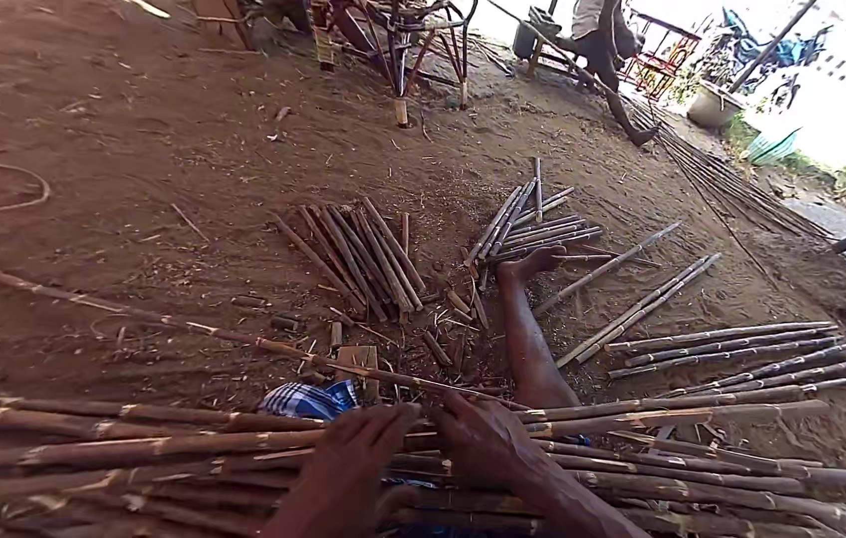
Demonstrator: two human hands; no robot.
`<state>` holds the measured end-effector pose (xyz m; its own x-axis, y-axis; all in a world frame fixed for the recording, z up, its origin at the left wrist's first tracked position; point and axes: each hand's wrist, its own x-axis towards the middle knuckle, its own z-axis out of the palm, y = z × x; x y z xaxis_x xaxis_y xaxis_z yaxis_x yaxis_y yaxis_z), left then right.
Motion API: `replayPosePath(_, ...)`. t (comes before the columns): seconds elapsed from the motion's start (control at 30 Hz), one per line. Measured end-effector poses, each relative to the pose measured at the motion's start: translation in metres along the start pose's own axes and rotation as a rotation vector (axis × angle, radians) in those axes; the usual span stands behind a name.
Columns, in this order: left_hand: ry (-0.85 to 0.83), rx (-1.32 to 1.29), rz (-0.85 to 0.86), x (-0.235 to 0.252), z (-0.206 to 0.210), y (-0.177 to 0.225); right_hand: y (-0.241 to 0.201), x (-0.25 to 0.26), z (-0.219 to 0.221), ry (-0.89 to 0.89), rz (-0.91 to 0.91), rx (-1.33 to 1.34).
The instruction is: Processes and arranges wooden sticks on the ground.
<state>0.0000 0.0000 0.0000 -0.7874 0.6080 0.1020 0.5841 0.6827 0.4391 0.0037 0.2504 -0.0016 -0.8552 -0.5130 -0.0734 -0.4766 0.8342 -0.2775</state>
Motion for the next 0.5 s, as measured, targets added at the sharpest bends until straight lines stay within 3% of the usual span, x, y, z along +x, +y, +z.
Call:
replayPosePath(0.03, -0.052, 0.047, 0.063, 0.008, 0.019, -0.001, -0.003, 0.001, 0.001, 0.007, -0.011, -0.008)
replayPosePath(0.1, 0.011, 0.068, 0.163, 0.016, 0.045, -0.011, -0.003, -0.001, 0.0, 0.001, -0.012, -0.004)
replayPosePath(0.23, 0.01, 0.023, 0.227, 0.015, 0.053, -0.016, -0.002, -0.01, -0.004, -0.076, 0.032, 0.112)
replayPosePath(0.33, -0.044, -0.023, 0.194, 0.011, 0.048, -0.015, 0.009, -0.01, -0.015, -0.075, 0.043, 0.431)
replayPosePath(0.4, -0.086, -0.059, 0.153, 0.009, 0.043, -0.015, 0.025, -0.008, -0.013, 0.066, 0.02, 0.73)
replayPosePath(0.5, -0.098, -0.078, 0.134, 0.009, 0.043, -0.014, 0.04, -0.009, -0.012, 0.055, 0.034, 0.887)
